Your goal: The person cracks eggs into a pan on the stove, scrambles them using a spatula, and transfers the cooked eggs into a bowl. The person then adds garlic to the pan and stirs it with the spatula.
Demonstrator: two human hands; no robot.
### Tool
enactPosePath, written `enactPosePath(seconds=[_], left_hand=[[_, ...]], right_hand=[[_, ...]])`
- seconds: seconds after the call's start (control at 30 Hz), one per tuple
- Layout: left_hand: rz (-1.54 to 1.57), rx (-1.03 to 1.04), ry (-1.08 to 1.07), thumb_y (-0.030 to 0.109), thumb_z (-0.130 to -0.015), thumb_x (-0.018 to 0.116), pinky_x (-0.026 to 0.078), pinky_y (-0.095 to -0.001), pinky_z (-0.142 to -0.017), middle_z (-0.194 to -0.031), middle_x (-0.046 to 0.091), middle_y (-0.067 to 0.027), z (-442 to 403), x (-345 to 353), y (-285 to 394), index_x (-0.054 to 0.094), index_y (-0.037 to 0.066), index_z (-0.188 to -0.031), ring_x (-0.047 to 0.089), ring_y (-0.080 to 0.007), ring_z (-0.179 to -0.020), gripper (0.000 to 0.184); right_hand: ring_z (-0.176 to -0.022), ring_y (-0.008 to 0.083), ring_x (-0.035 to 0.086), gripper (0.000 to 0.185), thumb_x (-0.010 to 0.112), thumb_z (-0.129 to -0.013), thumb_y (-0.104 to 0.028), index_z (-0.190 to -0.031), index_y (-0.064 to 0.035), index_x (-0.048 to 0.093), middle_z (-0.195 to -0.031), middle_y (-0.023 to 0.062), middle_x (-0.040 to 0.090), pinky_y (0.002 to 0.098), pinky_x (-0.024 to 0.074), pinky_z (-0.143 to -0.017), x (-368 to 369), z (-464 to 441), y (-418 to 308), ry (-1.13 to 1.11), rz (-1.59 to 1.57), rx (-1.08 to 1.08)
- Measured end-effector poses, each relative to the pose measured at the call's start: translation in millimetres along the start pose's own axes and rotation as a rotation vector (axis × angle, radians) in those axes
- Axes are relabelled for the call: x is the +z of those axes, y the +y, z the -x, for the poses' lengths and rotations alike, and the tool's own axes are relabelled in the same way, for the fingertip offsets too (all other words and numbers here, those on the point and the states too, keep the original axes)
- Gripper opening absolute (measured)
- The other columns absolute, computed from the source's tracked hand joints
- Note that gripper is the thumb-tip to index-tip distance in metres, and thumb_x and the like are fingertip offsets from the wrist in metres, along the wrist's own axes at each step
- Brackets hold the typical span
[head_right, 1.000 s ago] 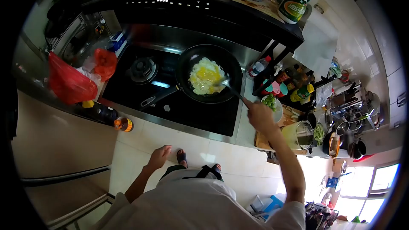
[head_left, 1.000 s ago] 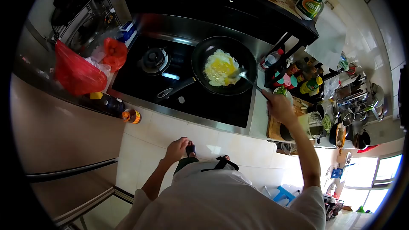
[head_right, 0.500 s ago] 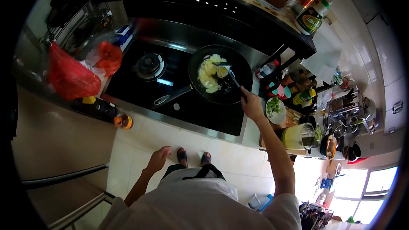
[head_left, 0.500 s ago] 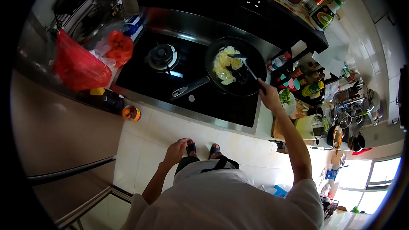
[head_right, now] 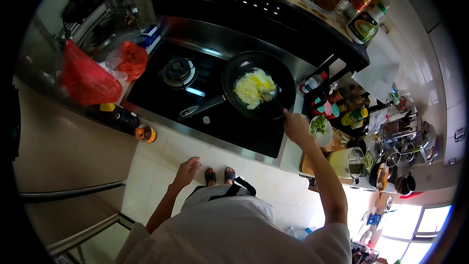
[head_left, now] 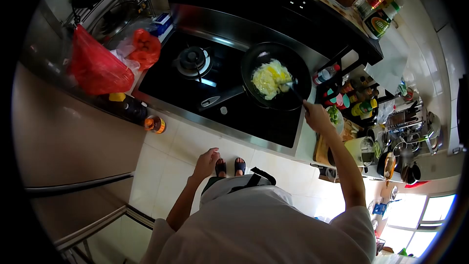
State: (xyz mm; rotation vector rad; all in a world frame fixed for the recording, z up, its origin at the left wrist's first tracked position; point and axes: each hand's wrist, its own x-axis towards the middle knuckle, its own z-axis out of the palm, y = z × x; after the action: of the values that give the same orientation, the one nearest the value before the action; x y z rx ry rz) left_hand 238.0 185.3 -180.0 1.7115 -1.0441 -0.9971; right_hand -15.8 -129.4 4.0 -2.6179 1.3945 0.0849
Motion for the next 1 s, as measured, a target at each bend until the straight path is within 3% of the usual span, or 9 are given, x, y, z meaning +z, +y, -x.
enactPosePath(seconds=[0.17,0.3,0.37,0.5,0.63,0.73,0.83,1.0], left_hand=[[-0.064,0.107,0.071,0.014,-0.09,0.056,0.05,-0.0348,-0.078,-0.095,0.064,-0.015,-54,15,2,0.056,-0.001,-0.11,0.063,-0.0255,-0.089,0.025],[-0.334,0.329,0.158,0.011,-0.083,0.063,0.048,-0.0406,-0.083,-0.107,0.059,-0.0173,-98,21,4,0.056,0.002,-0.108,0.057,-0.0333,-0.097,0.028],[-0.394,0.398,0.221,0.009,-0.081,0.065,0.045,-0.042,-0.087,-0.112,0.056,-0.0178,-119,19,0,0.055,0.003,-0.108,0.054,-0.0354,-0.102,0.03],[-0.401,0.342,0.18,0.008,-0.08,0.066,0.044,-0.042,-0.091,-0.115,0.053,-0.0184,-141,24,-2,0.056,0.002,-0.108,0.05,-0.037,-0.106,0.031],[-0.372,0.343,0.095,0.009,-0.08,0.066,0.043,-0.0417,-0.091,-0.116,0.053,-0.0184,-132,39,9,0.056,0.002,-0.107,0.052,-0.0365,-0.105,0.03],[-0.312,0.301,0.08,0.011,-0.08,0.066,0.043,-0.0411,-0.092,-0.114,0.054,-0.0179,-108,42,4,0.056,0.001,-0.107,0.052,-0.0353,-0.105,0.031],[-0.395,0.253,0.081,0.011,-0.079,0.067,0.041,-0.0419,-0.093,-0.112,0.056,-0.0183,-84,43,-21,0.055,0.001,-0.109,0.051,-0.0363,-0.108,0.034],[-0.39,0.276,0.029,0.009,-0.077,0.066,0.041,-0.043,-0.092,-0.107,0.058,-0.0187,-51,56,-51,0.055,0.0,-0.108,0.051,-0.0368,-0.106,0.034]], right_hand=[[-0.082,0.0415,0.062,0.042,0.052,-0.082,-0.008,-0.124,-0.0117,0.057,-0.086,0.025,0.063,0.0491,0.0499,-0.074,0,-6,-15,0.043,-0.056,-0.138],[-0.076,0.041,0.061,0.042,0.053,-0.082,-0.01,-0.123,-0.0118,0.057,-0.081,0.0216,0.063,0.0482,0.049,-0.069,13,-30,4,0.131,0.018,-0.029],[-0.076,0.0409,0.061,0.041,0.053,-0.082,-0.01,-0.123,-0.0118,0.057,-0.081,0.0218,0.063,0.0484,0.0489,-0.07,5,-10,7,0.047,0.05,-0.004],[-0.075,0.0405,0.062,0.039,0.054,-0.082,-0.01,-0.121,-0.0105,0.058,-0.078,0.0223,0.063,0.0487,0.0488,-0.068,-4,11,-5,0.005,0.004,-0.128],[-0.077,0.0396,0.062,0.043,0.055,-0.081,-0.01,-0.123,-0.01,0.056,-0.082,0.0204,0.064,0.0481,0.0497,-0.069,10,-30,-10,0.119,-0.027,-0.101],[-0.079,0.0394,0.062,0.045,0.055,-0.08,-0.009,-0.125,-0.0111,0.055,-0.085,0.0204,0.064,0.0484,0.0501,-0.07,-4,-16,-12,0.011,0.061,0.014],[-0.077,0.0403,0.063,0.041,0.051,-0.081,-0.009,-0.122,-0.0121,0.054,-0.08,0.021,0.064,0.0498,0.0508,-0.069,1,7,-9,-0.035,0.072,-0.14],[-0.078,0.0403,0.063,0.033,0.051,-0.082,-0.008,-0.114,-0.0093,0.057,-0.082,0.0206,0.063,0.0493,0.0511,-0.068,12,-44,-25,0.119,-0.026,-0.137]])
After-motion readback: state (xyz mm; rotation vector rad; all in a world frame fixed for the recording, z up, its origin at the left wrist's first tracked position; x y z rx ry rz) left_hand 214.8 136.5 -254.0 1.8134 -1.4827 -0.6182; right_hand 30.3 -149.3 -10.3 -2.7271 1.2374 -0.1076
